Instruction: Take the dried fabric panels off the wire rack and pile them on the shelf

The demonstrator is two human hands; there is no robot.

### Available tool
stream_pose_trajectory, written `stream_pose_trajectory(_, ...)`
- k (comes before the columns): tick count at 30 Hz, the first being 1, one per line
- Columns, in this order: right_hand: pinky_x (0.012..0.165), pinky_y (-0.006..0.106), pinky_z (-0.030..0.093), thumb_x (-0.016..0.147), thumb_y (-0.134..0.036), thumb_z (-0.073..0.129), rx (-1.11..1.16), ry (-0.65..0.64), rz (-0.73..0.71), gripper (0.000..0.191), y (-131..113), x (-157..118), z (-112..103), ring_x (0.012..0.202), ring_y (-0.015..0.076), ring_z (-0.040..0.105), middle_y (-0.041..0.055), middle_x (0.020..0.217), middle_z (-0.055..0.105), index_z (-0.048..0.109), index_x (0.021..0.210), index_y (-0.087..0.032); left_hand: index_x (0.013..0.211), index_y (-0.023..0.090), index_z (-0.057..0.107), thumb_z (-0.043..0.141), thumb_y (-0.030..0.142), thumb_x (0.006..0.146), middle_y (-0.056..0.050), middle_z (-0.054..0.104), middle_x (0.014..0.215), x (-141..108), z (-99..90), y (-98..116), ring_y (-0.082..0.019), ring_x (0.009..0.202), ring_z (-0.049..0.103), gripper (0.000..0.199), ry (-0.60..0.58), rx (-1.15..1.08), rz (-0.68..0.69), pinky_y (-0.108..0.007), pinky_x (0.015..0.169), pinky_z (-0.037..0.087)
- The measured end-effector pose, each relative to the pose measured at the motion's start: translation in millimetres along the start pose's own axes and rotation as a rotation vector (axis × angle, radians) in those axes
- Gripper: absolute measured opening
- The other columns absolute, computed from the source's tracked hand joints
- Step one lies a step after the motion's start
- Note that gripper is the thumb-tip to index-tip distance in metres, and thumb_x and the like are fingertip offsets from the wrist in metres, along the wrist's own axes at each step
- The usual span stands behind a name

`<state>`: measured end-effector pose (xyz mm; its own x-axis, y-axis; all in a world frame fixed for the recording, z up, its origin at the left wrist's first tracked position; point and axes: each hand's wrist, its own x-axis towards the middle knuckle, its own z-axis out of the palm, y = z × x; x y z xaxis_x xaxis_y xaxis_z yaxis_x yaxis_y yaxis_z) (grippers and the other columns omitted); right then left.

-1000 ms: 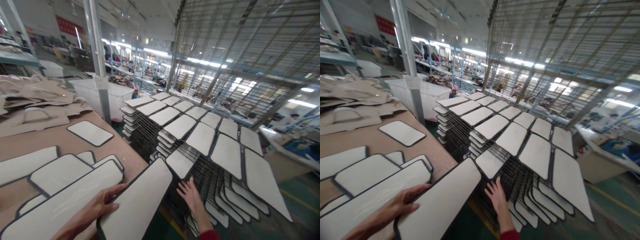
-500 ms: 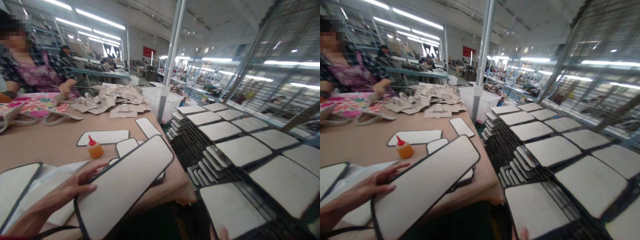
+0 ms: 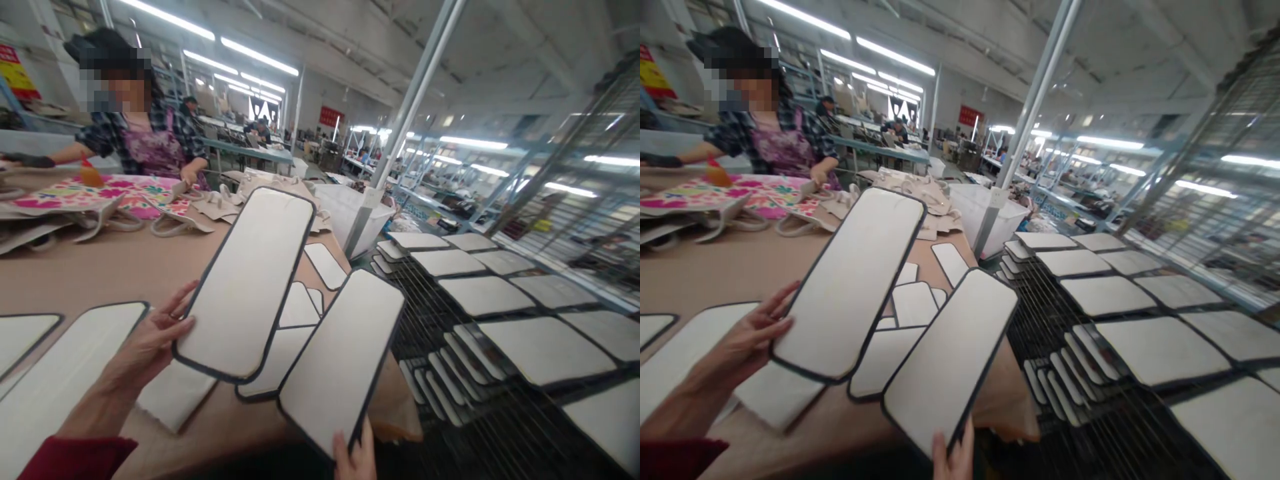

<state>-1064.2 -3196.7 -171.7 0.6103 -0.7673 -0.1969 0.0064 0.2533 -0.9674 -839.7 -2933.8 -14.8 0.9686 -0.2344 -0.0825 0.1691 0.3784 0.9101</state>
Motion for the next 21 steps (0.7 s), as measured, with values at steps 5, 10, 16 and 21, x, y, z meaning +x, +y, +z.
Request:
stream_pose_trajectory(5, 0.107, 0.039, 0.029, 0.058, -0.061, 0.072, -0.196, -0.066, -0.065, 0.095, 2.5, 43.4, 37.5, 0.126, 0.0277, 0.04, 0.0157, 0.135, 0.045, 0.039, 0.132, -0.011, 0.128, 0.032, 0.048, 0.082, 0.027, 0.056, -0.001, 0.048, 0.138, -0.2, -4.5, -4.3, -0.021, 0.092, 0.066, 0.08, 0.007, -0.02, -0.048, -0.019, 0.065, 0.056)
stream_pose_trajectory(10, 0.107, 0.044, 0.022, 0.07, -0.062, 0.061, -0.578, -0.06, -0.368, 0.058, 9.6, 58.0, 26.8, 0.123, 0.0316, 0.04, 0.0119, 0.128, 0.052, 0.065, 0.108, -0.019, 0.123, 0.031, 0.052, 0.081, 0.026, 0.059, -0.002, 0.046, 0.14, -5.2, 2.9, -27.1, -0.022, 0.098, 0.065, 0.07, 0.003, -0.058, -0.101, -0.02, 0.066, 0.057)
stream_pose_trajectory(16, 0.098, 0.056, 0.025, 0.074, -0.072, 0.046, -0.718, -0.23, -0.389, 0.057, -12.8, 62.3, 32.5, 0.103, 0.0345, 0.05, 0.0142, 0.094, 0.066, 0.071, 0.074, -0.021, 0.127, 0.027, 0.049, 0.08, 0.025, 0.061, -0.006, 0.049, 0.137, -15.6, 23.6, -65.4, -0.025, 0.104, 0.062, 0.073, -0.028, -0.112, -0.178, -0.022, 0.072, 0.057)
stream_pose_trajectory(21, 0.097, 0.044, 0.039, 0.083, -0.062, 0.046, -0.085, -0.408, 0.002, 0.07, -58.8, 44.4, 51.2, 0.109, 0.024, 0.055, 0.0135, 0.126, 0.054, 0.037, 0.136, -0.018, 0.133, 0.026, 0.043, 0.081, 0.028, 0.059, -0.008, 0.049, 0.137, -26.1, 55.5, -95.3, -0.028, 0.109, 0.059, 0.083, -0.054, -0.116, -0.259, -0.026, 0.075, 0.057)
